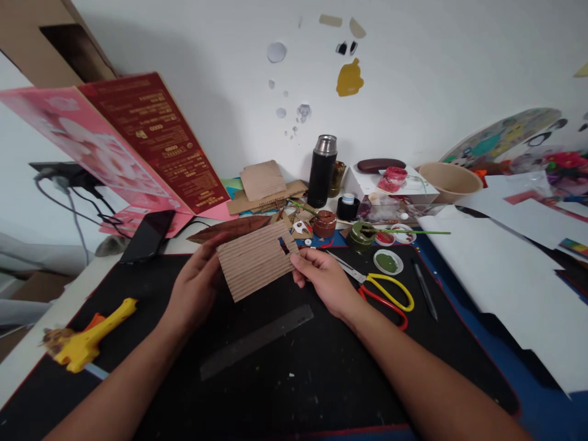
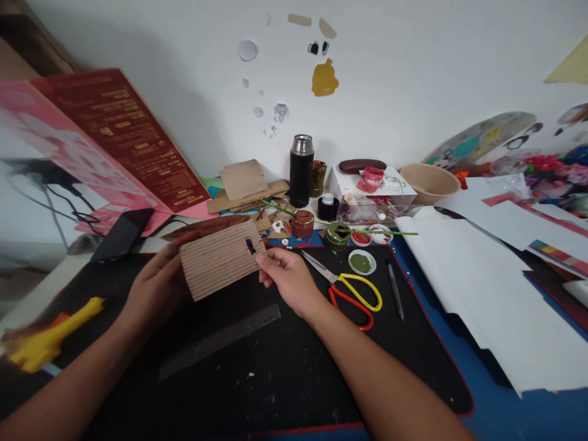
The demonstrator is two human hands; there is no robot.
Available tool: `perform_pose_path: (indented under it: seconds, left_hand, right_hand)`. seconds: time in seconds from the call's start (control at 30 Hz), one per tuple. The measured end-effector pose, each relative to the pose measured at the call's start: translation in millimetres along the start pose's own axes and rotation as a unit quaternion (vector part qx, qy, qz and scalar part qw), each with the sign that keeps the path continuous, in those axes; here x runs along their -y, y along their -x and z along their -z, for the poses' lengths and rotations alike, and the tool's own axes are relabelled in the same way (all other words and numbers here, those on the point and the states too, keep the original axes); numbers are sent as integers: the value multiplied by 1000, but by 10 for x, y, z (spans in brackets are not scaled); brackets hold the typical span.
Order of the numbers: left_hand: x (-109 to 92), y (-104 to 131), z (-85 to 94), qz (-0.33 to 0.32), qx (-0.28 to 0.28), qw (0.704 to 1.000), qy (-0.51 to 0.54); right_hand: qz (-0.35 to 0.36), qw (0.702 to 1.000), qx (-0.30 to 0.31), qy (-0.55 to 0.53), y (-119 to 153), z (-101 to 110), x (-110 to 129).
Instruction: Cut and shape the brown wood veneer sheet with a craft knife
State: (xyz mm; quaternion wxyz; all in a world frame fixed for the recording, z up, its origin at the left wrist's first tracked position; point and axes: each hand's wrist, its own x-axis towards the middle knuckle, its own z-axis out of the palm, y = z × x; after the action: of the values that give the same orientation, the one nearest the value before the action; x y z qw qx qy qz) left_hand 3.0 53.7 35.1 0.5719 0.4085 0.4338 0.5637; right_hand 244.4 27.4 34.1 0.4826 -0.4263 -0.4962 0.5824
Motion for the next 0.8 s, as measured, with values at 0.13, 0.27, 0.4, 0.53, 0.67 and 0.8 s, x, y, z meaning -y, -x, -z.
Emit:
perform_pose_path:
  seconds: [0.13, 0.27, 0.4, 0.53, 0.67, 0.8]
  left_hand:
    - [42, -19, 23, 79, 17, 996, 50]
    - [8, 60, -28, 115, 43, 992, 40]
    - [-33, 117, -92, 139, 42, 989, 8]
    - [-39, 117, -99, 143, 29, 989, -1]
    - [-35, 106, -78, 128, 17, 991, 16]
    - [-49, 118, -86, 135, 34, 990, 11]
  right_hand:
    - [9, 1000, 0, 14, 1, 2, -6]
    - [5, 1000, -4, 29, 9, 1, -24]
    - [3, 999, 2, 53, 7, -6, -42]
    - [3, 998, 5, 59, -2, -9, -49]
    - [9, 999, -5, 48, -4, -9, -42]
    - [7, 1000, -13, 11, -6, -19, -32]
